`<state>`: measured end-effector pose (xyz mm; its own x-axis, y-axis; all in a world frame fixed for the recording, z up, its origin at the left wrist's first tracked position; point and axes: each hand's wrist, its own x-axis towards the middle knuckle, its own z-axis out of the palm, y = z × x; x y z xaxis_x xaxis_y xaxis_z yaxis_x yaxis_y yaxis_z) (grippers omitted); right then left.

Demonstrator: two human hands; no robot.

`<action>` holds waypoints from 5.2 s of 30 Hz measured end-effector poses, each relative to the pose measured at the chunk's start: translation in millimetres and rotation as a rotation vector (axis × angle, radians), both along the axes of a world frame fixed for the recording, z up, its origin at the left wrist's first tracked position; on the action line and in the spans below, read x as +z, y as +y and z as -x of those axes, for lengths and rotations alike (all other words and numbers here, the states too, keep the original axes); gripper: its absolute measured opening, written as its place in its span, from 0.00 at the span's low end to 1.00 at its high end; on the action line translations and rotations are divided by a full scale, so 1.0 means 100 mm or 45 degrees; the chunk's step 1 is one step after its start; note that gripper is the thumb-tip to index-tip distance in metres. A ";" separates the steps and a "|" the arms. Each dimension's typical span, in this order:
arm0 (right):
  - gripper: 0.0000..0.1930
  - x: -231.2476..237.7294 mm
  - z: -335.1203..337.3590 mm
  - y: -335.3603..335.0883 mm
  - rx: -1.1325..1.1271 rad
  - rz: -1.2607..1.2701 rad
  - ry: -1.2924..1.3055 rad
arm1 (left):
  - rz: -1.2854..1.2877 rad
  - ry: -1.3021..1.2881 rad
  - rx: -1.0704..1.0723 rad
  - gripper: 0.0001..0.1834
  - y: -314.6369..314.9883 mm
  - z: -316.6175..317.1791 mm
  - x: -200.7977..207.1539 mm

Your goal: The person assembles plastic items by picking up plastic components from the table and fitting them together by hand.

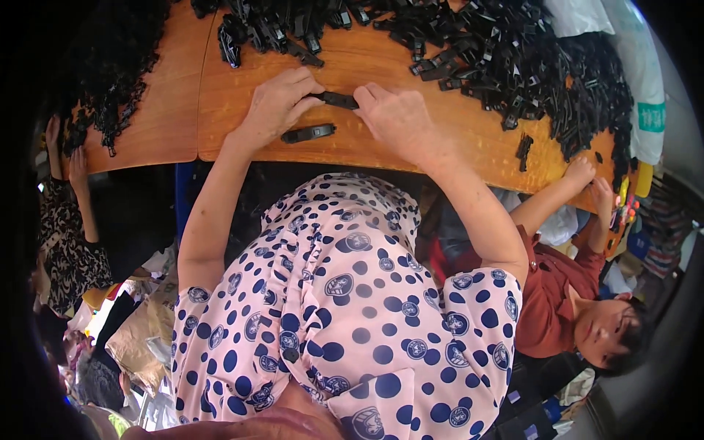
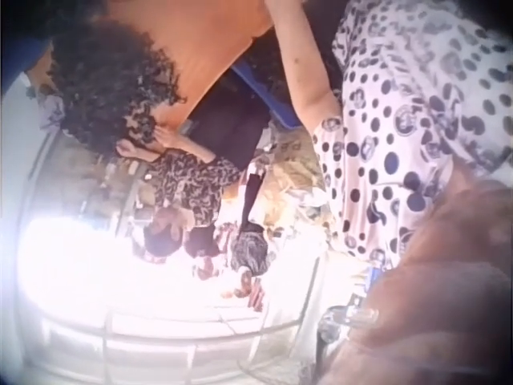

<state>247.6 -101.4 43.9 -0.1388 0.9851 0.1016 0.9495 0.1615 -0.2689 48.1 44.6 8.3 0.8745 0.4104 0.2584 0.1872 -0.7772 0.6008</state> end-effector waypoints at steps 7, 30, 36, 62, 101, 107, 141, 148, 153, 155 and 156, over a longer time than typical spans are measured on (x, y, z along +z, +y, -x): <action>0.11 -0.12 0.14 0.17 -0.049 0.039 0.139 | 0.028 0.032 -0.034 0.09 0.01 -0.03 0.01; 0.07 -0.26 -1.05 -0.17 0.204 -0.284 -0.543 | -0.196 0.124 -0.214 0.11 0.14 -0.33 0.13; 0.05 -0.26 -1.00 -0.48 -0.713 -0.491 0.121 | -0.180 0.190 -0.137 0.10 0.14 -0.39 0.03; 0.12 0.03 -0.20 0.00 -0.112 -0.085 0.007 | 0.087 -0.100 -0.018 0.11 0.04 -0.20 -0.10; 0.14 -0.27 -0.56 0.02 -0.448 0.183 0.739 | -0.530 0.055 -0.190 0.18 0.13 -0.67 0.03; 0.11 -0.29 -0.65 0.04 -0.738 0.274 0.911 | -0.332 -0.040 0.031 0.17 0.23 -0.43 -0.07; 0.15 0.11 -0.90 0.26 0.064 -0.069 -0.488 | -0.149 -0.077 -0.014 0.12 0.17 -0.30 -0.01; 0.14 -0.11 -1.12 0.28 -0.001 -0.134 -0.604 | -0.912 0.169 0.147 0.18 0.87 -0.32 0.10; 0.14 -0.34 -0.91 0.21 -0.137 -0.215 0.180 | -1.039 0.167 -0.036 0.17 1.00 -0.47 0.12; 0.14 -0.38 -0.86 0.13 -0.171 -0.157 0.288 | -1.059 0.168 -0.135 0.15 0.96 -0.48 0.10; 0.13 -0.33 -0.83 0.09 -0.199 -0.023 0.312 | -1.079 0.167 -0.225 0.14 0.93 -0.49 0.11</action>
<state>330.6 -92.6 10.5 0.0452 0.9904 0.1308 0.8702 0.0253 -0.4920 97.0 137.9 19.2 0.9512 -0.0188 0.3081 0.0486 -0.9765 -0.2098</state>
